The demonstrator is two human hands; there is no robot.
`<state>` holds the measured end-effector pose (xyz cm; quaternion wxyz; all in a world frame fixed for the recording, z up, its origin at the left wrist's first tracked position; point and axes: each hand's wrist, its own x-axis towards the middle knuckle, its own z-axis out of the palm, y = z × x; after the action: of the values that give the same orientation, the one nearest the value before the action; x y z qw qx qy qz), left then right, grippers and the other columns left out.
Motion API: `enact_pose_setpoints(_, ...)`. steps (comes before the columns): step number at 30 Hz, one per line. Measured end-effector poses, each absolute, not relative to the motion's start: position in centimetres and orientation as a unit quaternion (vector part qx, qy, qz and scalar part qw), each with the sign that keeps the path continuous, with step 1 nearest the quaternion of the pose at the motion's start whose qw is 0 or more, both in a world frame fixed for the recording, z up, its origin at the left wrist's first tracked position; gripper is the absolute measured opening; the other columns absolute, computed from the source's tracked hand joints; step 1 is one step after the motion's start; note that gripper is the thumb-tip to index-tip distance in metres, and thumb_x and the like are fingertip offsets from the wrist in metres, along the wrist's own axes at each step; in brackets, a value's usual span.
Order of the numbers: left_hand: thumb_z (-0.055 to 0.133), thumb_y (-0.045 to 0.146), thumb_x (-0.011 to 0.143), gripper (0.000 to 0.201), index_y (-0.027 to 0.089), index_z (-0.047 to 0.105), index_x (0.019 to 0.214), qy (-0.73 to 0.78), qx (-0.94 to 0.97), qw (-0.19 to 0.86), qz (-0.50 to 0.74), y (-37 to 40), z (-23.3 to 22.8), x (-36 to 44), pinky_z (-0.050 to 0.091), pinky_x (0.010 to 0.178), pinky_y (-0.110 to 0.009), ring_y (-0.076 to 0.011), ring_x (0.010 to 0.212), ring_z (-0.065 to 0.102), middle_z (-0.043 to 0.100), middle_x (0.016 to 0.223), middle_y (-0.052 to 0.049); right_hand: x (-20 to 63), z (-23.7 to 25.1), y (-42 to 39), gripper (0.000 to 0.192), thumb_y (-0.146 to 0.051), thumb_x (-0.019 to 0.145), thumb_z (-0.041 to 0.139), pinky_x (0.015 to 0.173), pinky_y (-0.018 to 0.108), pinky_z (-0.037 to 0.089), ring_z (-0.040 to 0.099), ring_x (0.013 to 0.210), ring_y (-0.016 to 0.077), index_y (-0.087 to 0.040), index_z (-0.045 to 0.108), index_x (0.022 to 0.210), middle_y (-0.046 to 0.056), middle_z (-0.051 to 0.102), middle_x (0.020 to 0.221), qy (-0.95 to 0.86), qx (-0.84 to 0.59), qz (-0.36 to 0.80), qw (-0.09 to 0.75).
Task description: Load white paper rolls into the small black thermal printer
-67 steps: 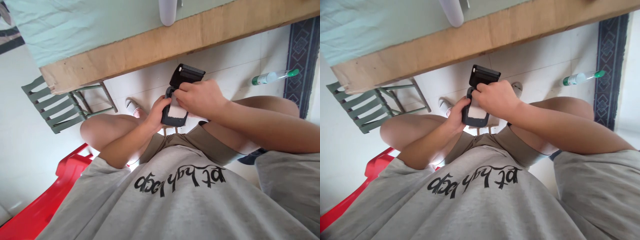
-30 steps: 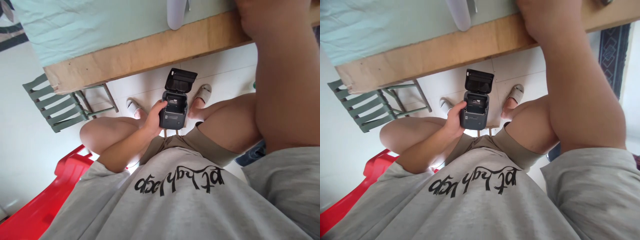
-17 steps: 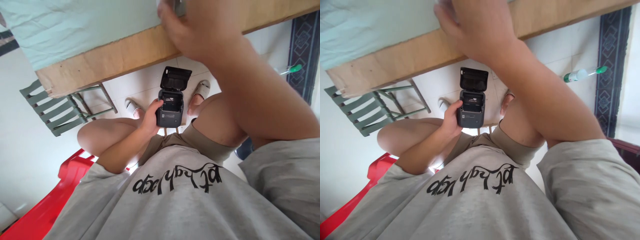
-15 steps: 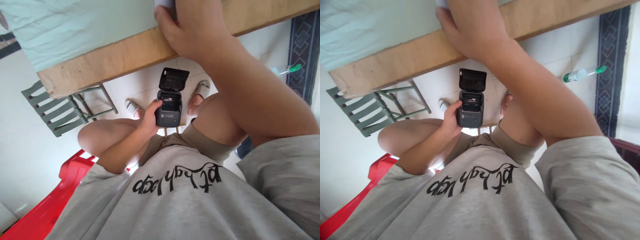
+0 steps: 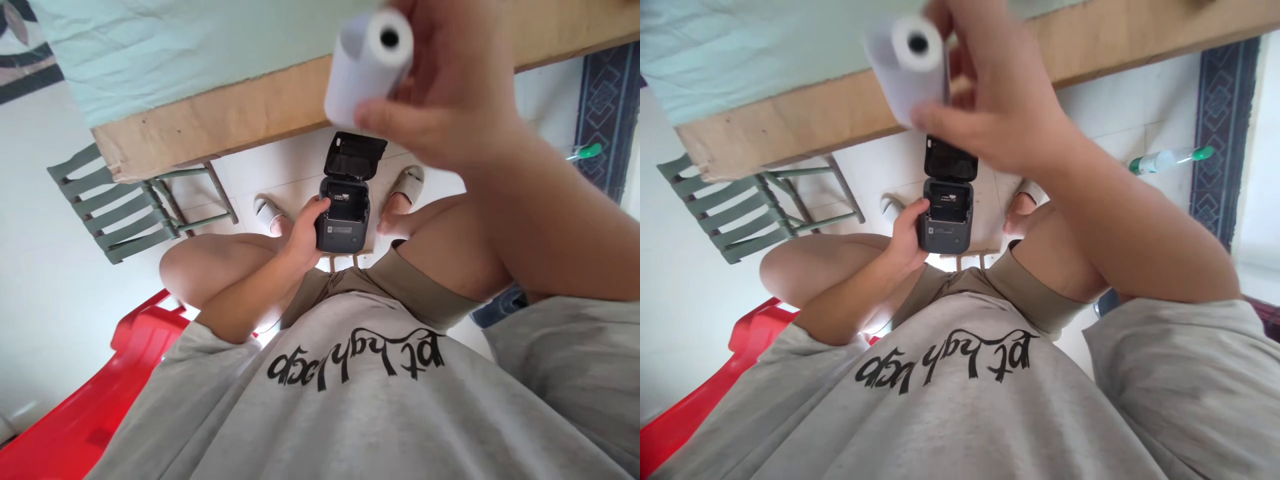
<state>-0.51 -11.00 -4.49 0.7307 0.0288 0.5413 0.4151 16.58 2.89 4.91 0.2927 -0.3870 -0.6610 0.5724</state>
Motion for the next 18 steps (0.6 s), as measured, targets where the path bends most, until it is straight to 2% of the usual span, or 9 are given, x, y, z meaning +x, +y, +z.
enact_pose_setpoints(1,0.074,0.039,0.085,0.022,0.020,0.066,0.092,0.539,0.031,0.728,0.422,-11.1,-4.6,-0.5,0.056,0.063,-0.028,-0.0160,0.068,0.070,0.069,0.078,0.000,16.9,5.0,1.6,0.064,-0.027,0.083,0.087,0.073,0.006,0.052,0.056,0.115,0.0041,-0.015,0.053,0.136,0.004,0.048,0.155,-0.667,-0.332,0.590,0.310)
enact_pose_setpoints(2,0.076,0.040,0.085,0.023,0.021,0.066,0.093,0.538,0.033,0.724,0.431,-11.2,-4.8,-0.6,0.057,0.065,-0.027,-0.0160,0.070,0.071,0.070,0.079,0.000,17.2,5.1,0.3,0.062,-0.025,0.085,0.085,0.077,0.009,0.058,0.063,0.111,0.0042,-0.018,0.051,0.136,0.004,0.054,0.149,-0.612,-0.313,0.661,0.301)
enact_pose_setpoints(4,0.080,0.042,0.085,0.026,0.021,0.066,0.092,0.537,0.030,0.716,0.446,-11.4,-5.1,-0.7,0.059,0.070,-0.027,-0.0162,0.075,0.073,0.071,0.081,0.000,17.4,5.0,-2.0,0.060,-0.027,0.085,0.083,0.071,0.017,0.063,0.071,0.096,0.0073,-0.022,0.048,0.134,0.000,0.065,0.127,-0.475,-0.292,0.795,0.241)
enact_pose_setpoints(6,0.082,0.042,0.085,0.028,0.021,0.065,0.089,0.538,0.024,0.712,0.450,-11.5,-5.2,-0.9,0.059,0.071,-0.026,-0.0157,0.074,0.072,0.070,0.080,0.000,17.5,4.2,-3.6,0.052,-0.030,0.087,0.079,0.069,0.021,0.064,0.073,0.086,0.0093,-0.023,0.050,0.129,-0.002,0.067,0.110,-0.358,-0.300,0.866,0.179)
enact_pose_setpoints(9,0.079,0.039,0.085,0.024,0.020,0.065,0.086,0.537,0.012,0.719,0.442,-11.4,-5.0,-0.9,0.055,0.062,-0.025,-0.0136,0.066,0.067,0.067,0.076,0.001,17.6,2.6,-4.5,0.046,-0.033,0.087,0.081,0.073,0.022,0.065,0.073,0.088,0.0105,-0.021,0.053,0.121,0.000,0.068,0.102,-0.309,-0.331,0.880,0.145)
enact_pose_setpoints(13,0.076,0.034,0.085,0.019,0.019,0.064,0.082,0.539,0.010,0.716,0.444,-10.9,-4.7,-0.4,0.053,0.060,-0.024,-0.0124,0.065,0.064,0.066,0.073,0.001,17.8,1.4,-4.2,0.042,-0.032,0.087,0.085,0.070,0.015,0.058,0.065,0.081,0.0055,-0.020,0.056,0.115,-0.003,0.065,0.092,-0.378,-0.355,0.843,0.145)
enact_pose_setpoints(18,0.076,0.039,0.085,0.022,0.019,0.067,0.085,0.544,0.031,0.712,0.444,-10.6,-4.8,0.3,0.054,0.066,-0.026,-0.0144,0.072,0.068,0.071,0.080,-0.001,17.4,2.0,-3.7,0.051,-0.029,0.090,0.076,0.075,0.021,0.065,0.068,0.089,0.0083,-0.024,0.053,0.136,0.001,0.070,0.111,-0.388,-0.405,0.819,0.118)
